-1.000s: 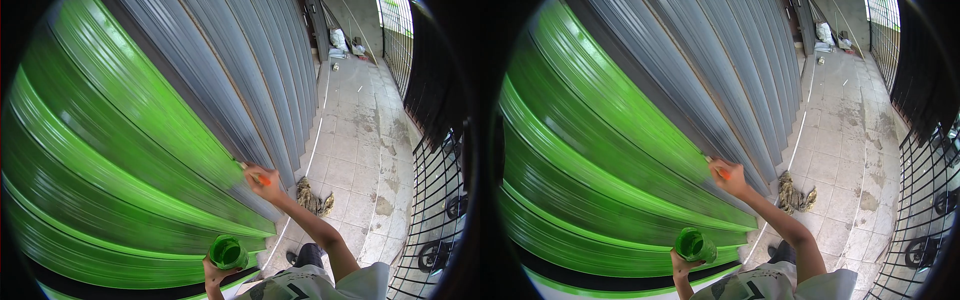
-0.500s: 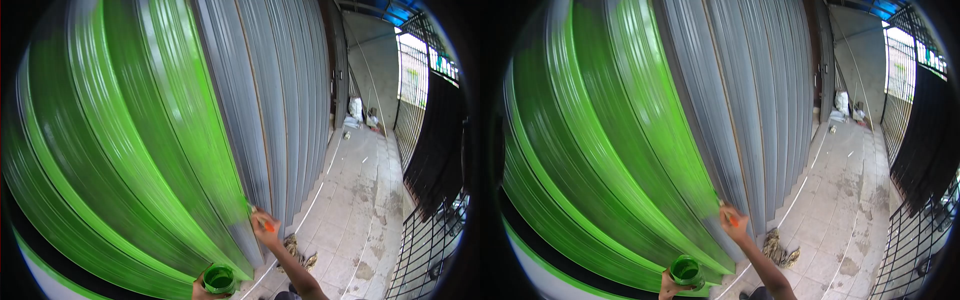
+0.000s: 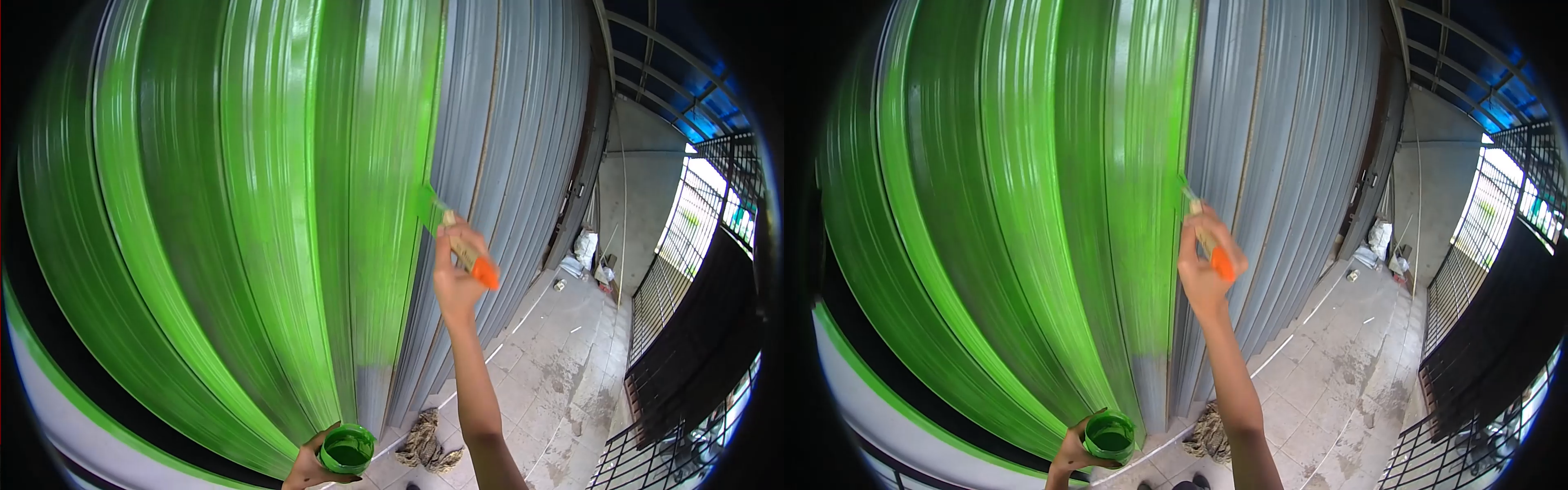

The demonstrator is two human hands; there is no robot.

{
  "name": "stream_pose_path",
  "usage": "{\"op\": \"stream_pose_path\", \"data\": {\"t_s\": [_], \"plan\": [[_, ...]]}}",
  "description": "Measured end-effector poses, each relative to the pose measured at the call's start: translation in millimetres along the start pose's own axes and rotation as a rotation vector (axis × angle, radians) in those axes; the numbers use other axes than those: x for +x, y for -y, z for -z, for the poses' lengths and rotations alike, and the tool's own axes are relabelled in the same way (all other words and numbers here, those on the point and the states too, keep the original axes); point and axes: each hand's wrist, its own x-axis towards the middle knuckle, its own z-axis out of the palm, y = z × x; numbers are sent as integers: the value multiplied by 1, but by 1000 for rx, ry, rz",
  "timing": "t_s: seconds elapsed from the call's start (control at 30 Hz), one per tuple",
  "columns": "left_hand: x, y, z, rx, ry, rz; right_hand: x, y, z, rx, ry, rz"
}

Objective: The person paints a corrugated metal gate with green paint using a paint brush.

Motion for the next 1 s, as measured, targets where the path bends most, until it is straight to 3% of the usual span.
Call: {"op": "stream_pose_path", "data": {"t_s": [0.1,0.17,0.3,0.43,0.6,0.7,0.8,1.0], "plan": [[-5,0,2,41,-47,9,-83,-4,35,-156,128,-22],[-8,-2,5,23,-81,60,-151,-9,66,-157,242,-250],[-15,14,14,68,-98,104,-270,-15,120,-179,336,-440],[-16,14,18,82,-84,141,-319,-18,141,-284,426,-549],[-15,15,17,136,-79,144,-214,-3,101,-201,226,-328],[-17,13,17,145,-83,150,-194,-5,90,-181,271,-123],[-20,11,17,120,-89,190,-263,-25,116,-236,556,39],[-28,22,22,101,-106,204,-377,-21,187,-262,1132,-68]]}}
